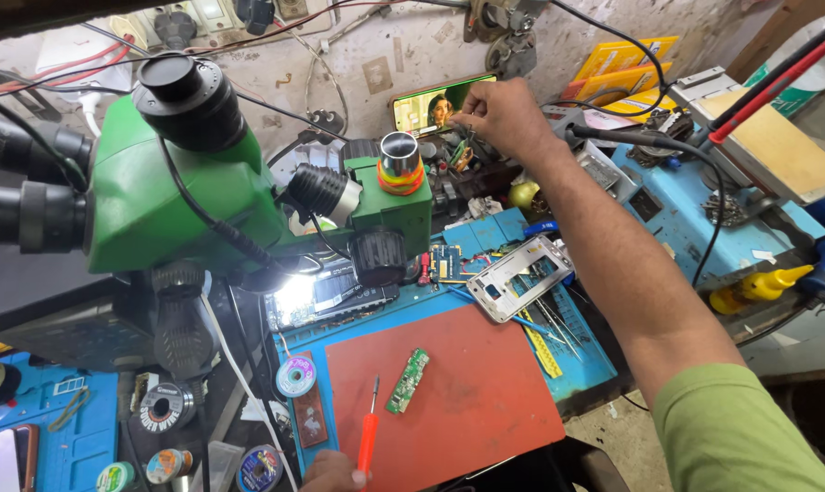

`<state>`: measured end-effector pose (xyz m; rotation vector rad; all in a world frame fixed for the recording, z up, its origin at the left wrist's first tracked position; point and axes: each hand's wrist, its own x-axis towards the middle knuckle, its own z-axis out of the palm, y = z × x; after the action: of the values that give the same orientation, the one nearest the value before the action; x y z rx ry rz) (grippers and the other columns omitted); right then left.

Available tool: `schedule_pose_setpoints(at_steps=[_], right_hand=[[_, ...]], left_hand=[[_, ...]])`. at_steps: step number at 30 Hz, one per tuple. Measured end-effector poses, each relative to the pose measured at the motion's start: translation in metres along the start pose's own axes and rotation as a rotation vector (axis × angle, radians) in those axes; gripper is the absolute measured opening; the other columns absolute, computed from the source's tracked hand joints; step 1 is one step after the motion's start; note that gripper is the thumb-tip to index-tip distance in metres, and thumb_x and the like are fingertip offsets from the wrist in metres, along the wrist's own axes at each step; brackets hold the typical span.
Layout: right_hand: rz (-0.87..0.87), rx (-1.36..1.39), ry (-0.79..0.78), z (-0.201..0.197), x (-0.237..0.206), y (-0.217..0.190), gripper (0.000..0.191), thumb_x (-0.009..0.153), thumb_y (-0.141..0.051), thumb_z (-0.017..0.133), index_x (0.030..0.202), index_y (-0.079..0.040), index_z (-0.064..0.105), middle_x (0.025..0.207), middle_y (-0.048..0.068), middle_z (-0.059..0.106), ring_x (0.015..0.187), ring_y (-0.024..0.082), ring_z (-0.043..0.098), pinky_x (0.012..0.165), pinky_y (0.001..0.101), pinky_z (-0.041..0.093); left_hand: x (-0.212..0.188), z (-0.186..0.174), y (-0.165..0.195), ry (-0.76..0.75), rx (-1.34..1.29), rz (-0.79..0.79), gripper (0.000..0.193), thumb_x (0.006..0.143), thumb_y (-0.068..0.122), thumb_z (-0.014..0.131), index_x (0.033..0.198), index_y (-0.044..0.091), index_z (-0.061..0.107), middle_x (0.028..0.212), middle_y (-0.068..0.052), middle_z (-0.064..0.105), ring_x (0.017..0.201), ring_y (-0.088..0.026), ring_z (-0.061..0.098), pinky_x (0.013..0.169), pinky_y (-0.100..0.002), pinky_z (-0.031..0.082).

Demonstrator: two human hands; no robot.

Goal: The person holds a small green circuit board on a red mat and uses a red-handled screwdriver to scrape or clean its surface. The person briefly touches a phone screen in the background before returning to the board. The task continues with repeated scraping motions across the board's surface.

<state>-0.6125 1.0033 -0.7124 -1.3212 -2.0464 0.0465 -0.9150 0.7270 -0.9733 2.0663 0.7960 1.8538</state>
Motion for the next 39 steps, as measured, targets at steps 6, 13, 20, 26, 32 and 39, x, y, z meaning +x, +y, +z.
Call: schedule_pose_setpoints(at_steps=[6, 13, 20, 26, 32, 39], right_hand=[[-0.059, -0.024, 0.000, 0.010, 0.006, 0.018, 0.036, 0.082, -0.031, 0.092, 0.080, -0.002, 0.072, 0.069, 0.011, 0.069, 0.056, 0.020, 0.065, 0.055, 0.0337, 0.051], [-0.092, -0.045, -0.044, 0.013, 0.008, 0.027, 0.040, 0.078, -0.034, 0.094, 0.077, -0.002, 0.070, 0.068, 0.011, 0.069, 0.056, 0.022, 0.065, 0.055, 0.0349, 0.051], [-0.101, -0.063, -0.055, 0.012, 0.009, 0.027, 0.039, 0.080, -0.034, 0.093, 0.077, -0.003, 0.070, 0.068, 0.011, 0.069, 0.057, 0.022, 0.066, 0.056, 0.0352, 0.052], [-0.127, -0.079, -0.055, 0.010, 0.010, 0.024, 0.040, 0.080, -0.035, 0.094, 0.076, -0.003, 0.070, 0.068, 0.010, 0.070, 0.058, 0.021, 0.066, 0.057, 0.0344, 0.053], [-0.080, -0.009, -0.076, 0.006, 0.010, 0.025, 0.039, 0.080, -0.033, 0.093, 0.077, -0.002, 0.070, 0.068, 0.009, 0.070, 0.056, 0.019, 0.066, 0.055, 0.0332, 0.052], [-0.071, -0.012, -0.090, -0.001, 0.009, 0.025, 0.034, 0.082, -0.030, 0.092, 0.080, -0.003, 0.073, 0.070, 0.009, 0.072, 0.059, 0.017, 0.069, 0.058, 0.0312, 0.054]], left_hand=[[-0.010, 0.001, 0.002, -0.094, -0.008, -0.097, 0.019, 0.079, 0.017, 0.086, 0.090, 0.015, 0.071, 0.079, 0.003, 0.072, 0.068, -0.013, 0.069, 0.067, -0.031, 0.057], [-0.022, -0.002, 0.000, -0.168, -0.040, -0.171, 0.016, 0.080, 0.015, 0.087, 0.087, 0.014, 0.072, 0.078, 0.002, 0.073, 0.069, -0.015, 0.071, 0.067, -0.032, 0.058], [-0.023, -0.002, -0.002, -0.223, -0.074, -0.227, 0.014, 0.080, 0.013, 0.087, 0.084, 0.014, 0.074, 0.077, 0.000, 0.074, 0.070, -0.016, 0.073, 0.068, -0.033, 0.059], [-0.019, -0.004, 0.001, -0.262, -0.095, -0.277, 0.013, 0.081, 0.012, 0.087, 0.081, 0.013, 0.074, 0.077, -0.001, 0.074, 0.071, -0.017, 0.075, 0.068, -0.034, 0.060], [-0.014, -0.007, -0.004, -0.324, -0.114, -0.387, 0.012, 0.082, 0.010, 0.087, 0.079, 0.012, 0.075, 0.076, -0.003, 0.075, 0.072, -0.018, 0.077, 0.069, -0.035, 0.061], [-0.007, -0.016, 0.001, -0.375, -0.148, -0.191, 0.013, 0.084, 0.013, 0.083, 0.095, 0.013, 0.075, 0.084, -0.001, 0.078, 0.077, -0.015, 0.077, 0.074, -0.035, 0.063]])
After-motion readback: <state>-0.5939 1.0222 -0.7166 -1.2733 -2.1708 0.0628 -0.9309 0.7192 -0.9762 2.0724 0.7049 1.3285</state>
